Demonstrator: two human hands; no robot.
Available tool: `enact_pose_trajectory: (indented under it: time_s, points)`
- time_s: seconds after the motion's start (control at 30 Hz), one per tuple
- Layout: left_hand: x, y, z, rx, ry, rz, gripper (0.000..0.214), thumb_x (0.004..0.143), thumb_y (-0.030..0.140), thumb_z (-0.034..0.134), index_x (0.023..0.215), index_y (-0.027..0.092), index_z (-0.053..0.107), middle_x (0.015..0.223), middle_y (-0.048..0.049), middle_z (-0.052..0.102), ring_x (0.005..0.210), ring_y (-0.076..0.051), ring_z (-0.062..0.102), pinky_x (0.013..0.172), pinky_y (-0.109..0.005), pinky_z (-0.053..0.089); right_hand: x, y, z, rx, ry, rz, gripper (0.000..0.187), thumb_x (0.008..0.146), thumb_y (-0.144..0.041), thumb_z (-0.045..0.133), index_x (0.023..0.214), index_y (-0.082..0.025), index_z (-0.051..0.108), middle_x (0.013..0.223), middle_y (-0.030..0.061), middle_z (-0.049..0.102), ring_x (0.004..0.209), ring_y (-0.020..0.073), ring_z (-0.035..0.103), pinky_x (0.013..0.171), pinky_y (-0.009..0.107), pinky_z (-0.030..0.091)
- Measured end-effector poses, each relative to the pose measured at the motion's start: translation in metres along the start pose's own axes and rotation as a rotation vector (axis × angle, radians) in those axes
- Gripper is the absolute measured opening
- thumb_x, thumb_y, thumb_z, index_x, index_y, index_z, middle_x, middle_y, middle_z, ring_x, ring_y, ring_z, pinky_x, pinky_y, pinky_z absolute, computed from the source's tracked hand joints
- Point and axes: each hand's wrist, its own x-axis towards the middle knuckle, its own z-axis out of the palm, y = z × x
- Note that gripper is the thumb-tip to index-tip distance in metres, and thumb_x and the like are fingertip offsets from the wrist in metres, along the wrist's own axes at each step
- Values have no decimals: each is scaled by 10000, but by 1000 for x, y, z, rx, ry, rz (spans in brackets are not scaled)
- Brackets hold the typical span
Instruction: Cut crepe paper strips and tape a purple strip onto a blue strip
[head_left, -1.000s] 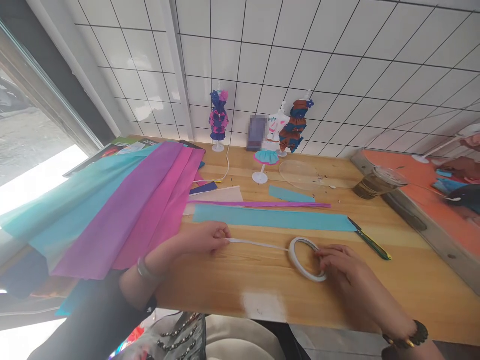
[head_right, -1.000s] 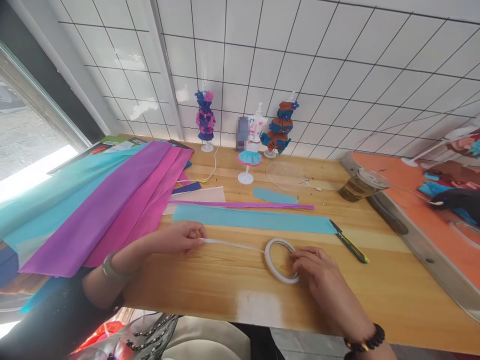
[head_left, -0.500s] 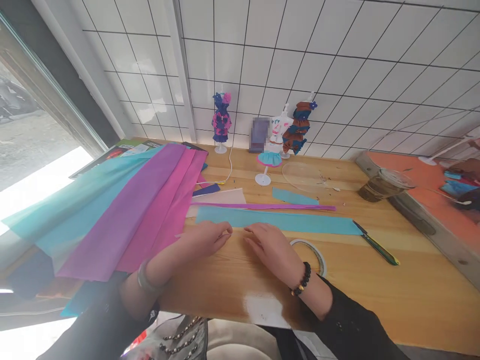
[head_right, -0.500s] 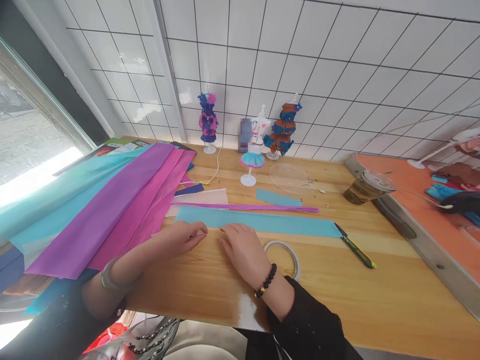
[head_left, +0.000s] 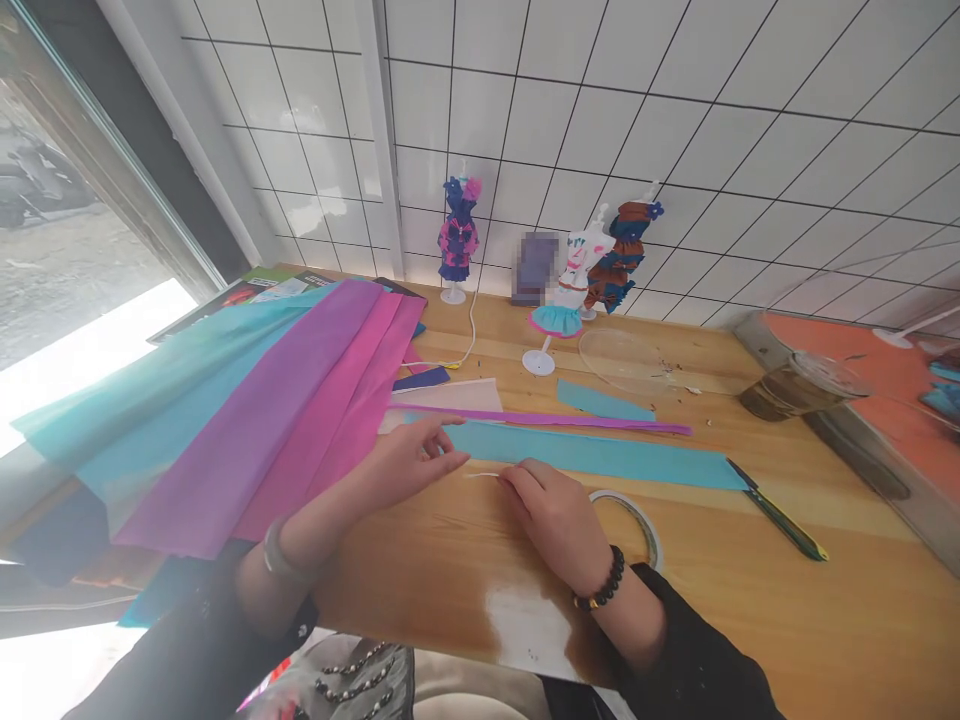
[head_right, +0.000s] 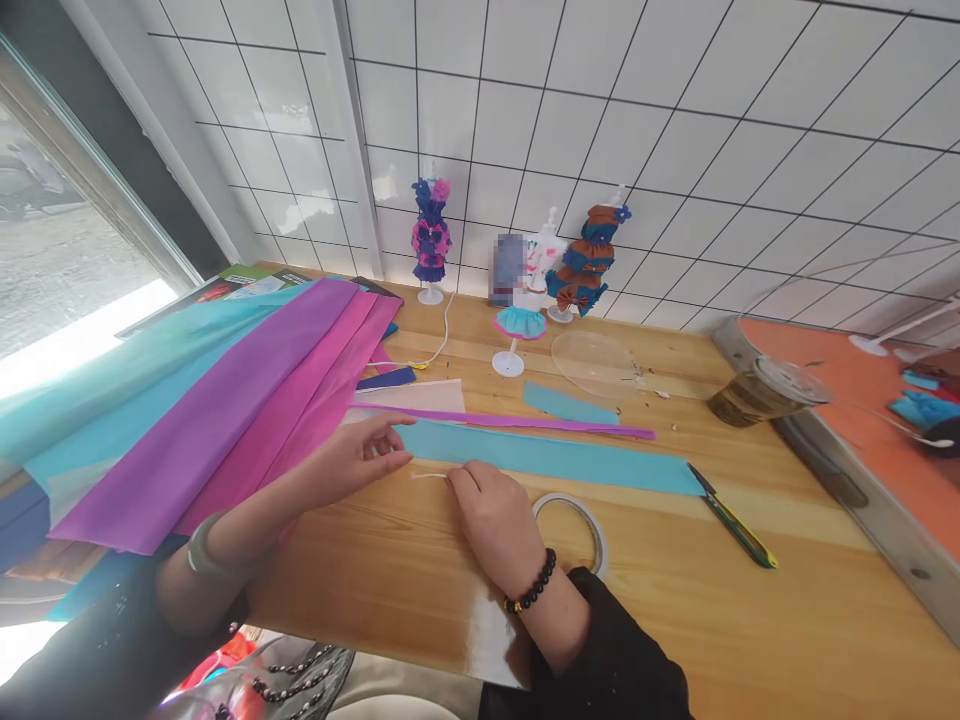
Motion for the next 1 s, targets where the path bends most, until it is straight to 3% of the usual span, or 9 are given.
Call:
enact_pose_trajectory:
  time_s: [0.1,0.17,0.3,0.5,0.77,1.0]
  points:
    - [-1,1,3,188,-21,149,471,717,451,599,1136,250,523,1043,-55,577,917,-200,509,796,-310,386,-3,0,2,-18,16,-48,220,885,-177,383,879,-177,602,772,63,593,705,167,523,614,277,384]
    - [-1,0,5,288,-60,212,383,733,413,594,1080,255,558,1049,-46,578,971,-216,487,837,-326,353,-4,0,4,-22,15,-56,216,883,-172,387,873,-178,602,775,64,591,709,167,519,620,277,385]
    - [1,-3,8,390,-70,162,220,803,378,506,935,226,596,893,-31,619,861,-195,518,776,-302,353,-4,0,5,-31,6,-42,206,881,-175,397,866,-179,602,774,59,589,706,164,515,620,274,381]
    - [1,-1,5,397,-61,124,204,814,377,478,778,215,597,786,-25,619,780,-179,521,739,-284,349,-3,0,3,-21,13,-21,230,890,-199,385,833,-185,607,731,51,580,682,159,513,601,268,371]
    - [1,-2,2,389,-38,143,281,773,421,534,991,243,543,877,-11,616,845,-191,516,786,-299,355,-2,0,3,-26,4,-21,219,888,-192,387,856,-185,604,729,45,578,676,151,510,608,259,367]
    - [4,-6,5,444,-97,224,188,829,357,458,793,219,581,818,-12,603,807,-172,508,755,-283,342,-2,-1,3,-33,-10,-25,225,890,-207,390,850,-184,610,733,49,585,681,161,513,607,273,370]
